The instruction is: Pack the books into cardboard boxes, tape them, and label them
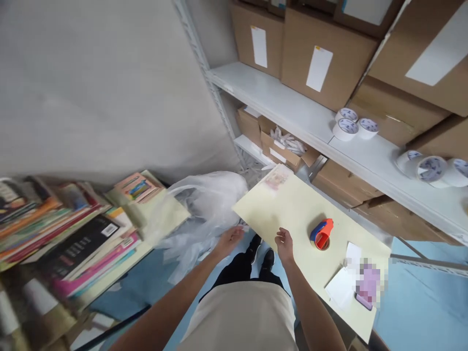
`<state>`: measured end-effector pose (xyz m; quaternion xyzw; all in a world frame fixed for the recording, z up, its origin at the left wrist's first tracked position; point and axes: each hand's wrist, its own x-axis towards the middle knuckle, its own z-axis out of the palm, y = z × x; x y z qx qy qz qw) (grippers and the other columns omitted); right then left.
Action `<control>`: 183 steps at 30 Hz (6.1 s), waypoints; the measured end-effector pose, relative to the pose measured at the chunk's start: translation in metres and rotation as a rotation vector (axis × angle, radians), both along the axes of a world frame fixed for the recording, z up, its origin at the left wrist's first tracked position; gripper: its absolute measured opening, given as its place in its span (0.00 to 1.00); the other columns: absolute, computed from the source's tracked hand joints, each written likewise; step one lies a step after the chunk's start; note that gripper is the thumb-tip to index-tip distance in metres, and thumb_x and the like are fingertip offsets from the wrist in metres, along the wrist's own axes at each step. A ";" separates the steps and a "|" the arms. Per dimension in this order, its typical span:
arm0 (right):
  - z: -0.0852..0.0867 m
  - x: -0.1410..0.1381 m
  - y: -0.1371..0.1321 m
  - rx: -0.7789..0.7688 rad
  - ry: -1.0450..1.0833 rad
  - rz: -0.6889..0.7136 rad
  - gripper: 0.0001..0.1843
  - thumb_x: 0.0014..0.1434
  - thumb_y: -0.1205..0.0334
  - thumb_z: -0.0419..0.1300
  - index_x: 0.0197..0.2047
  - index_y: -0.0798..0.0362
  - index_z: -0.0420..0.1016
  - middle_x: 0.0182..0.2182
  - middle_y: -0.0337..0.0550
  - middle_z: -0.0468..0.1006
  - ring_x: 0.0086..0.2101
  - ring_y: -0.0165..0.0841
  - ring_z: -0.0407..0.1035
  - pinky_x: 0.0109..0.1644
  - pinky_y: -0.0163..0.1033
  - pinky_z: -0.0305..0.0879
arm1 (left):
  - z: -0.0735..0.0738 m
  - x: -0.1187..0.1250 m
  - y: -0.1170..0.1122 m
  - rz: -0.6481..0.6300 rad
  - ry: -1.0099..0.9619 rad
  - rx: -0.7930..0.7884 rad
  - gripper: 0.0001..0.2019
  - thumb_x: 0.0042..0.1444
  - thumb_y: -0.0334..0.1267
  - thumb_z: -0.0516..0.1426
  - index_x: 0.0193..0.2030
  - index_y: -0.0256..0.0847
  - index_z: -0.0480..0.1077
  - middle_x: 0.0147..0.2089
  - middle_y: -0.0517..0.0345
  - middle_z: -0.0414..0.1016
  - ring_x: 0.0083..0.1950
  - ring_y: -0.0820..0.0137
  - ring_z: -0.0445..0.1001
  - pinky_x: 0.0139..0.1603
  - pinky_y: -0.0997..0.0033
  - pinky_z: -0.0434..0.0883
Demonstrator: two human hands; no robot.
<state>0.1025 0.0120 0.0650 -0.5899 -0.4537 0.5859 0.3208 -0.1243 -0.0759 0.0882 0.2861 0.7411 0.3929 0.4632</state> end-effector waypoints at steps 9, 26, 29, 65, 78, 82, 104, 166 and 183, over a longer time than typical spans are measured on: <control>0.017 -0.054 -0.026 0.019 0.039 0.329 0.18 0.44 0.47 0.66 0.35 0.51 0.77 0.29 0.43 0.79 0.28 0.37 0.73 0.35 0.45 0.71 | 0.029 -0.012 -0.084 0.114 0.075 0.040 0.16 0.45 0.46 0.62 0.41 0.45 0.76 0.45 0.51 0.82 0.42 0.57 0.79 0.47 0.56 0.75; 0.003 -0.256 -0.260 0.231 0.124 0.973 0.22 0.44 0.42 0.64 0.32 0.53 0.78 0.29 0.49 0.82 0.29 0.41 0.75 0.35 0.45 0.71 | 0.018 -0.098 -0.438 0.855 0.181 -0.015 0.21 0.39 0.52 0.65 0.37 0.39 0.76 0.45 0.42 0.82 0.43 0.52 0.81 0.51 0.51 0.74; 0.012 -0.293 -0.313 0.289 0.133 1.187 0.21 0.47 0.43 0.63 0.33 0.52 0.79 0.30 0.49 0.83 0.32 0.42 0.77 0.38 0.46 0.73 | 0.014 -0.096 -0.500 1.094 0.149 0.007 0.23 0.35 0.55 0.66 0.34 0.40 0.75 0.44 0.40 0.82 0.43 0.49 0.81 0.52 0.47 0.74; 0.034 -0.571 -0.504 -0.358 0.116 1.553 0.12 0.41 0.63 0.65 0.34 0.50 0.74 0.29 0.38 0.82 0.32 0.36 0.75 0.38 0.39 0.71 | 0.023 -0.274 -0.569 2.154 -0.538 0.687 0.06 0.55 0.32 0.59 0.30 0.41 0.65 0.28 0.62 0.74 0.29 0.73 0.75 0.34 0.72 0.69; 0.044 -0.395 -0.453 -0.009 0.266 1.199 0.26 0.41 0.51 0.71 0.45 0.48 0.75 0.38 0.42 0.79 0.37 0.36 0.72 0.44 0.42 0.70 | 0.051 -0.211 -0.600 1.828 -0.156 0.896 0.16 0.48 0.46 0.67 0.28 0.43 0.64 0.28 0.67 0.75 0.30 0.74 0.73 0.36 0.73 0.70; 0.043 -0.331 -0.384 0.157 0.183 0.770 0.38 0.46 0.43 0.67 0.58 0.47 0.68 0.49 0.47 0.75 0.45 0.39 0.71 0.49 0.45 0.70 | 0.060 -0.215 -0.578 1.596 0.026 0.802 0.21 0.39 0.55 0.68 0.27 0.42 0.67 0.26 0.64 0.73 0.29 0.75 0.70 0.35 0.74 0.69; 0.124 -0.035 -0.152 0.430 0.301 -0.116 0.26 0.51 0.48 0.65 0.52 0.48 0.73 0.53 0.48 0.77 0.52 0.43 0.71 0.57 0.50 0.67 | 0.103 -0.121 -0.197 0.304 -0.014 0.513 0.26 0.35 0.64 0.67 0.28 0.41 0.75 0.28 0.55 0.79 0.30 0.66 0.74 0.31 0.69 0.72; 0.086 0.093 0.023 0.262 -0.181 0.133 0.30 0.55 0.37 0.63 0.53 0.48 0.77 0.63 0.58 0.67 0.64 0.53 0.60 0.61 0.59 0.65 | 0.040 -0.014 0.141 -0.610 0.373 0.575 0.19 0.57 0.50 0.59 0.52 0.43 0.74 0.53 0.47 0.77 0.57 0.57 0.75 0.58 0.53 0.74; 0.043 0.069 0.054 0.286 -0.372 0.280 0.30 0.54 0.65 0.64 0.61 0.49 0.70 0.72 0.53 0.50 0.71 0.47 0.45 0.67 0.58 0.59 | -0.014 -0.001 0.128 -0.437 0.496 0.500 0.24 0.58 0.40 0.56 0.61 0.41 0.66 0.65 0.40 0.64 0.69 0.53 0.62 0.67 0.49 0.64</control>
